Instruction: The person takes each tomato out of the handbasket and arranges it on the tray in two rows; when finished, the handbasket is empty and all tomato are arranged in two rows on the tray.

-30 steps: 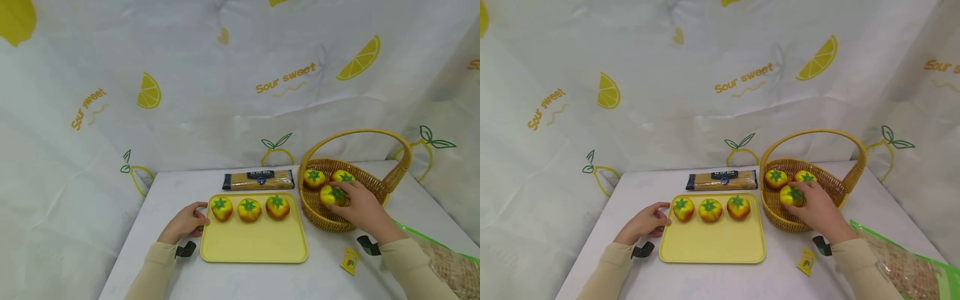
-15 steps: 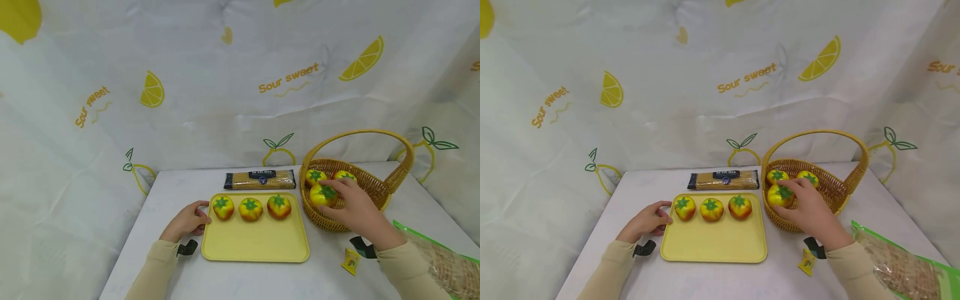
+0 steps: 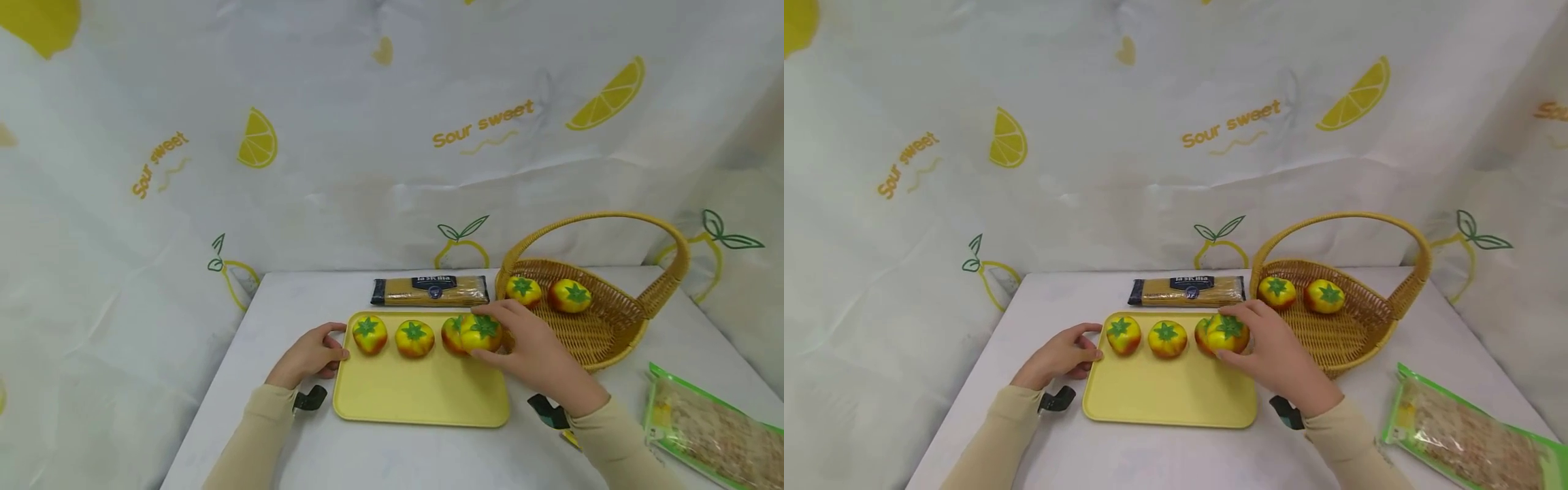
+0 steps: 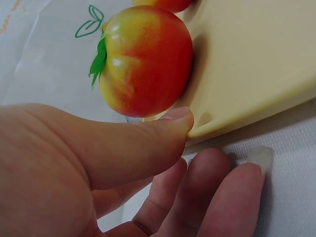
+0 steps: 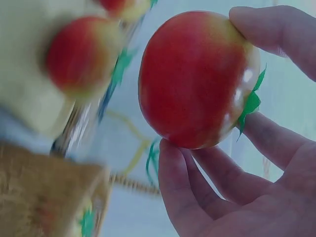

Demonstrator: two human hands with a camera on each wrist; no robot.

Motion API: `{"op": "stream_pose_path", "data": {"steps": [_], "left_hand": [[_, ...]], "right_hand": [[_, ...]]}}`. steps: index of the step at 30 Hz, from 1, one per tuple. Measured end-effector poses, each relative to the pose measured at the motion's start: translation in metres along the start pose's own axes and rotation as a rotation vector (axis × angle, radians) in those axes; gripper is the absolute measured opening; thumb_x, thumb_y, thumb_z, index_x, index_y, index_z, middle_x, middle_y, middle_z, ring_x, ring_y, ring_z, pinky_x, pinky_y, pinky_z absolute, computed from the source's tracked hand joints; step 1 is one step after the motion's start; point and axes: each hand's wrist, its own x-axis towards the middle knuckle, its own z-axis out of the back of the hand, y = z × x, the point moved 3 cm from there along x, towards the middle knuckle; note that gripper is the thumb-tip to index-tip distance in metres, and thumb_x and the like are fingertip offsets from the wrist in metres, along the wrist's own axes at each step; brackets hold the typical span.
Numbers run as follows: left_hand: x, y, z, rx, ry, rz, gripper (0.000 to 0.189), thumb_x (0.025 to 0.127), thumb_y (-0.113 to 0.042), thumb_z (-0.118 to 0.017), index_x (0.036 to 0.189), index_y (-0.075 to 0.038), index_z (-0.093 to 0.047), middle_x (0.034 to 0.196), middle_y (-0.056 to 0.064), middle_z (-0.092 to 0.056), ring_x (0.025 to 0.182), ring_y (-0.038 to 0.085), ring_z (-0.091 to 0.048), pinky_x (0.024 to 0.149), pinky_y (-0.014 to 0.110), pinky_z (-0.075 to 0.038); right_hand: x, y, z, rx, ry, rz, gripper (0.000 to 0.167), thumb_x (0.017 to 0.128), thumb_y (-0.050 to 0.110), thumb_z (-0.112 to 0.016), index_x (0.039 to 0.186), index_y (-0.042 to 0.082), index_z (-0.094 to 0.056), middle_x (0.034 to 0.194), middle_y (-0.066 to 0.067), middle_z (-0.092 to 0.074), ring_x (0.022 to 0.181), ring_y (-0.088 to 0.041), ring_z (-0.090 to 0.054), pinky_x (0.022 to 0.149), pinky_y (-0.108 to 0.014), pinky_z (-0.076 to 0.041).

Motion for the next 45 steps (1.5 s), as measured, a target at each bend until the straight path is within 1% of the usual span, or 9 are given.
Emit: {"op": "stream_pose_path", "data": {"steps": [3, 6, 16, 21, 27, 31, 35, 39, 45], "left_hand": [[0.001, -0.001, -0.002, 0.011, 0.006, -0.004, 0.058, 0.098, -0.018, -0.080, 0.151, -0.017, -0.058, 0.105, 0.009, -0.067, 0.077, 0.020, -0.066, 0.066, 0.030, -0.062], [0.000, -0.002, -0.003, 0.022, 0.010, -0.005, 0.057, 0.098, -0.019, -0.080, 0.151, -0.017, -0.058, 0.105, 0.008, -0.068, 0.077, 0.019, -0.067, 0.066, 0.029, -0.062], [0.004, -0.003, -0.001, 0.007, 0.007, -0.005, 0.058, 0.098, -0.018, -0.080, 0.152, -0.018, -0.058, 0.106, 0.008, -0.068, 0.077, 0.018, -0.066, 0.066, 0.030, -0.063], [0.003, -0.003, 0.000, 0.015, 0.008, -0.001, 0.058, 0.099, -0.018, -0.080, 0.152, -0.017, -0.058, 0.105, 0.008, -0.068, 0.077, 0.018, -0.066, 0.066, 0.030, -0.063], [0.002, -0.008, 0.000, 0.030, 0.009, 0.004, 0.057, 0.099, -0.020, -0.080, 0.151, -0.018, -0.058, 0.105, 0.007, -0.069, 0.077, 0.018, -0.067, 0.065, 0.028, -0.061], [0.001, -0.011, -0.001, 0.025, 0.013, 0.001, 0.057, 0.099, -0.019, -0.079, 0.152, -0.018, -0.058, 0.106, 0.008, -0.069, 0.078, 0.018, -0.067, 0.066, 0.029, -0.062], [0.000, -0.010, -0.001, 0.022, 0.015, 0.001, 0.057, 0.099, -0.017, -0.079, 0.153, -0.018, -0.058, 0.106, 0.008, -0.070, 0.078, 0.018, -0.068, 0.067, 0.029, -0.063], [-0.001, -0.008, 0.000, 0.029, 0.014, -0.004, 0.057, 0.099, -0.017, -0.079, 0.153, -0.018, -0.058, 0.106, 0.007, -0.071, 0.078, 0.017, -0.068, 0.067, 0.029, -0.063], [-0.002, -0.005, 0.002, 0.033, 0.009, -0.005, 0.057, 0.099, -0.018, -0.078, 0.152, -0.017, -0.058, 0.106, 0.007, -0.070, 0.078, 0.018, -0.068, 0.068, 0.028, -0.063]], "right_hand": [[0.005, 0.011, -0.016, 0.039, 0.013, 0.023, 0.060, 0.088, 0.029, -0.093, 0.142, 0.021, -0.067, 0.136, -0.003, -0.064, 0.114, -0.024, -0.066, 0.093, -0.047, -0.061], [0.011, 0.024, -0.032, 0.073, 0.034, 0.039, 0.060, 0.087, 0.029, -0.093, 0.141, 0.023, -0.068, 0.135, 0.000, -0.064, 0.121, -0.023, -0.064, 0.102, -0.050, -0.059], [0.031, 0.066, -0.087, 0.148, 0.150, 0.071, 0.061, 0.086, 0.033, -0.093, 0.142, 0.026, -0.069, 0.133, 0.005, -0.063, 0.120, -0.016, -0.062, 0.106, -0.045, -0.057], [0.040, 0.080, -0.109, 0.187, 0.199, 0.089, 0.060, 0.087, 0.033, -0.093, 0.141, 0.026, -0.069, 0.134, 0.003, -0.063, 0.120, -0.017, -0.061, 0.108, -0.046, -0.057], [0.045, 0.088, -0.131, 0.204, 0.253, 0.090, 0.060, 0.088, 0.037, -0.092, 0.141, 0.023, -0.069, 0.137, 0.000, -0.062, 0.123, -0.021, -0.059, 0.111, -0.048, -0.056], [0.045, 0.090, -0.142, 0.184, 0.270, 0.105, 0.061, 0.089, 0.040, -0.091, 0.142, 0.023, -0.068, 0.138, 0.000, -0.063, 0.124, -0.022, -0.060, 0.111, -0.049, -0.057], [0.043, 0.092, -0.150, 0.163, 0.279, 0.116, 0.061, 0.089, 0.042, -0.090, 0.143, 0.023, -0.068, 0.137, 0.001, -0.063, 0.123, -0.019, -0.060, 0.110, -0.047, -0.058], [0.043, 0.093, -0.155, 0.133, 0.281, 0.134, 0.062, 0.089, 0.042, -0.090, 0.143, 0.022, -0.068, 0.134, 0.003, -0.063, 0.118, -0.015, -0.060, 0.108, -0.043, -0.058], [0.042, 0.096, -0.158, 0.100, 0.283, 0.165, 0.062, 0.089, 0.041, -0.090, 0.143, 0.020, -0.068, 0.134, 0.001, -0.064, 0.115, -0.013, -0.060, 0.108, -0.041, -0.058]]}}
